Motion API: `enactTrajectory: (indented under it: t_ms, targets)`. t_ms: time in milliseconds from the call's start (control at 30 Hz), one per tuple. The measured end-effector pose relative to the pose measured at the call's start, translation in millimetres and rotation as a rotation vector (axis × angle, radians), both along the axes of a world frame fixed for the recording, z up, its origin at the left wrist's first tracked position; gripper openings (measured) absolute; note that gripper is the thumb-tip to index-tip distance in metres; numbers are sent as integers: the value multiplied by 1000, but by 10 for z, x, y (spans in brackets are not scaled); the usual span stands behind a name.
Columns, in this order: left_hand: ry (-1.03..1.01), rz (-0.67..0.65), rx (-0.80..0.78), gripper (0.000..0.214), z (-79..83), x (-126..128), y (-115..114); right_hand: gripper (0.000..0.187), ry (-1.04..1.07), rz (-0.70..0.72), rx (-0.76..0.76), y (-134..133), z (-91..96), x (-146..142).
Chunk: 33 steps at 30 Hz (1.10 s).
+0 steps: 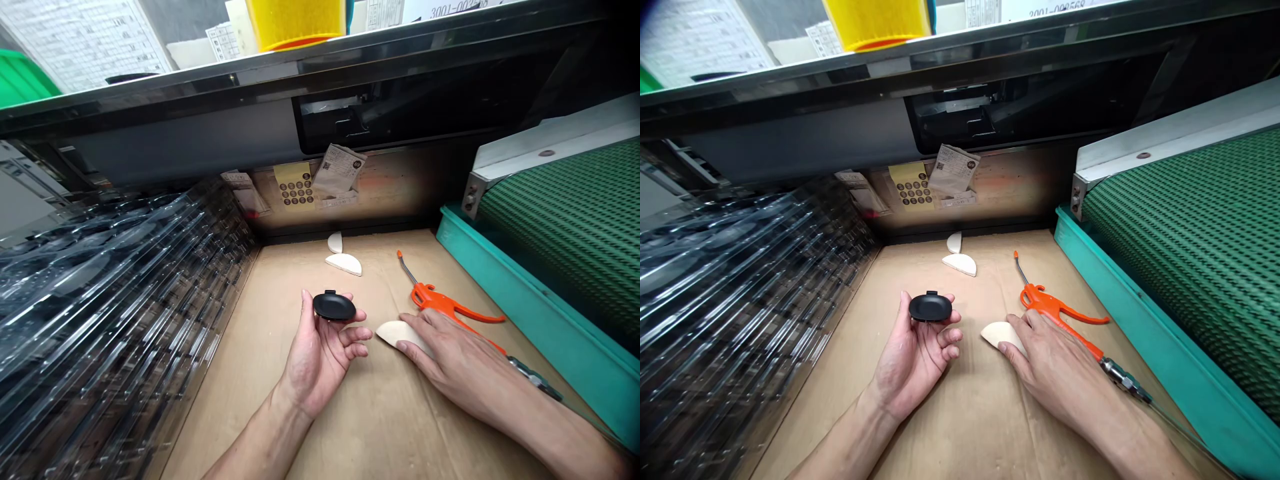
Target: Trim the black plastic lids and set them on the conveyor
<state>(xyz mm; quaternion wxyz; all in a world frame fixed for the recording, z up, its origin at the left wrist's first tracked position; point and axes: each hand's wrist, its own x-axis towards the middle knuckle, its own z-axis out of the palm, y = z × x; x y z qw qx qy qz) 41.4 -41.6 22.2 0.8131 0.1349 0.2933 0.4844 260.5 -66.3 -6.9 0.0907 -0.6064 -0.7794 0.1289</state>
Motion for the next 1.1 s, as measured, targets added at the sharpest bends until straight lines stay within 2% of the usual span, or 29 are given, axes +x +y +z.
enactTrajectory:
  t_ms: [333,500,667,767,1100]
  targets:
    - [29,68,-4,53,35,7,-24,33,42,-10,-21,11,-48,-2]
    - [33,61,104,44,55,-1,-109,26,89,-16,-43,13,8,-44]
    - [63,38,227,57,105,-26,-165,20,150,-19,-31,19,42,-56]
    - [65,33,290,51,135,-48,-160,19,166,-36,2,21,21,-64]
    - [13,-46,365,42,142,-224,-136,25,190,-45,56,20,-58,-65]
